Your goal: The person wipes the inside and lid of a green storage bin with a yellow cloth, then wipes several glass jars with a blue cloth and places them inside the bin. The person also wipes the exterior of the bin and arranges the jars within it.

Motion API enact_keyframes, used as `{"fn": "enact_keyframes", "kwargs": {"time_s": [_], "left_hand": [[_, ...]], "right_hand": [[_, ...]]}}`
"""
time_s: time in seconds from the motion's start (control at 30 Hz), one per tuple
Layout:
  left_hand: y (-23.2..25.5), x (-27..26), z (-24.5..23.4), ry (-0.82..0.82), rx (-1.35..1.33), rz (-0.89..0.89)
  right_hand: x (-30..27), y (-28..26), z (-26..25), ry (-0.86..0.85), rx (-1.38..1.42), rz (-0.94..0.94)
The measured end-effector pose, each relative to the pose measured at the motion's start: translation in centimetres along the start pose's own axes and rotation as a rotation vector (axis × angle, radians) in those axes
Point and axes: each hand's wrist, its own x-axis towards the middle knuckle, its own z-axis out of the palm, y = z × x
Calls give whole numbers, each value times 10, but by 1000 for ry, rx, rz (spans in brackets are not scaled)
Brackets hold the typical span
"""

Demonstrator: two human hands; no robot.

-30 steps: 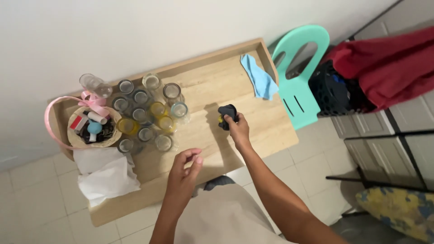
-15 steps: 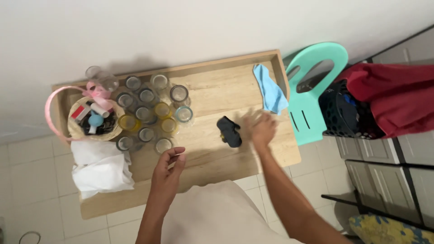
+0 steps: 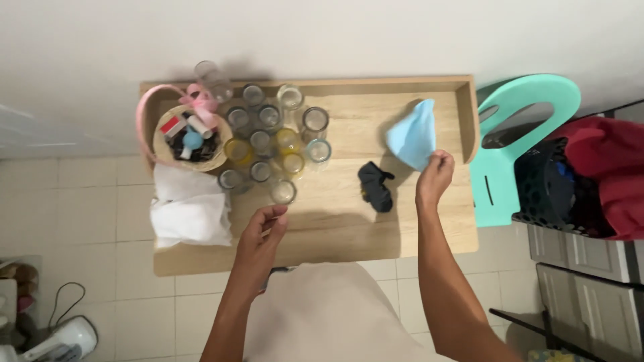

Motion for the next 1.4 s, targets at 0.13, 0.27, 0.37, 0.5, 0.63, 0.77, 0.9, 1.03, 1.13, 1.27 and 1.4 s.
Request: {"fn": "enact_keyframes", "kwargs": {"time_s": [0.13, 0.27, 0.37, 0.5, 0.63, 0.77, 0.9, 1.03, 1.13, 1.27, 1.4], "left_hand": [[-7, 7, -28, -48, 19, 26], [-4, 14, -59, -143, 114, 73], [-12, 17, -82, -230, 171, 172], [-7, 5, -94, -388, 280, 275], [-21, -3, -91, -519, 297, 520], [-25, -10, -100, -476, 307, 709], [-14, -10, -113, -563, 375, 587], [-11, -12, -119, -631, 401, 565], [-13, -13, -121, -630, 383, 607], [-22, -10, -120, -556, 364, 615], [-13, -11, -107, -485, 427, 592]], "right_hand": [[-43, -68, -31, 50, 785, 178], [-96, -147, -78, -48, 1032, 263], [-136, -176, -87, -116, 1074, 164], [-212, -204, -66, -25, 1005, 163], [-289, -270, -52, 43, 879, 84], [-325, -289, -53, 15, 1045, 199], [-329, -276, -74, 26, 1051, 294], [-329, -259, -78, -4, 685, 240], [-324, -258, -83, -44, 540, 193], [-310, -264, -102, -355, 346, 218], [-290, -212, -102, -789, 432, 243]]}}
